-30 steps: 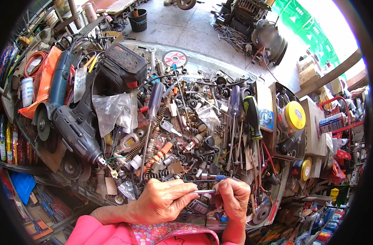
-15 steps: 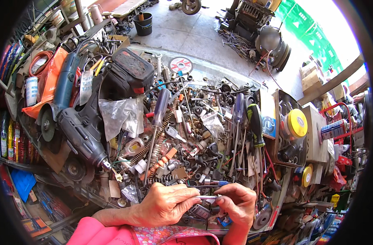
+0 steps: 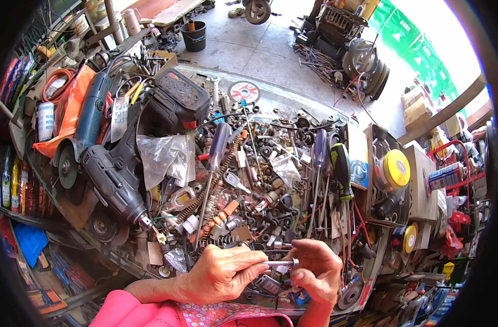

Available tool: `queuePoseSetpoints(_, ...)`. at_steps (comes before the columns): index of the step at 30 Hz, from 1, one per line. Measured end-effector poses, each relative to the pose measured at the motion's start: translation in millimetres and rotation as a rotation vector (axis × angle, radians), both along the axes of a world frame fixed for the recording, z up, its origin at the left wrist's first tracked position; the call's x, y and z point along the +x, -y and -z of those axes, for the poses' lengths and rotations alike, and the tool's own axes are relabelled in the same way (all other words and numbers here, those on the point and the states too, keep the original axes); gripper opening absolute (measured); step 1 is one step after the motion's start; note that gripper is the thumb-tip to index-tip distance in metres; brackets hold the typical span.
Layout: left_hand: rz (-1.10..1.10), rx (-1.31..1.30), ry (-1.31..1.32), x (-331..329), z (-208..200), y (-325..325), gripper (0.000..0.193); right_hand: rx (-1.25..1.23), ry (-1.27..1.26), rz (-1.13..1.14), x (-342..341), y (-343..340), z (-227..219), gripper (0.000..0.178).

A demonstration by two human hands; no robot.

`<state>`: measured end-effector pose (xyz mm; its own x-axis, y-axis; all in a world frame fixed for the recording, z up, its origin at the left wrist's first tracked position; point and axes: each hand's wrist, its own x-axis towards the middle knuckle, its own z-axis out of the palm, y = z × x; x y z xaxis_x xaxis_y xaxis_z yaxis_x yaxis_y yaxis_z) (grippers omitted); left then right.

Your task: The person assembles small mechanical components on a cluttered workbench. They use a screwdriver to tighten a screw into a metal part, then attach a spring and other small pieces. The person repeatedly picks up, examines, and manipulates various tools and parts throughout the process.

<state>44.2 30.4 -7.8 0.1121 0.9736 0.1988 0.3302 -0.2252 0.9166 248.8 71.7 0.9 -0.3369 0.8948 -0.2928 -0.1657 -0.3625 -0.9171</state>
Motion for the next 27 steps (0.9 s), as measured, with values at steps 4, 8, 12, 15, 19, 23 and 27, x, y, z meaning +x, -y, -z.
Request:
queuePoseSetpoints(4,0.012,0.012,-0.016,1,2,1,0.014,0.034,0.177,-0.147,14,1,13,0.015)
queuePoseSetpoints(8,-0.014,0.036,-0.015,0,4,0,0.015,0.407,0.082,-0.069,-1,-6,16,0.015)
queuePoseSetpoints(12,0.015,0.022,-0.017,-2,-2,1,0.016,0.018,0.037,-0.064,5,1,2,0.034)
queuePoseSetpoints(15,-0.068,0.143,-0.01,4,-2,-3,0.008,0.036,0.204,-0.08,2,-1,13,0.016)
queuePoseSetpoints(19,-0.041,0.044,0.053,5,-3,1,0.009,0.102,0.094,-0.145,4,3,-1,0.022)
queuePoseSetpoints(23,-0.04,0.04,0.077,8,-2,3,0.008,0.139,0.065,-0.06,-5,6,-7,0.022)
queuePoseSetpoints(27,0.009,0.034,0.07,10,-6,0,0.008,0.192,0.265,-0.184,5,4,2,0.02)
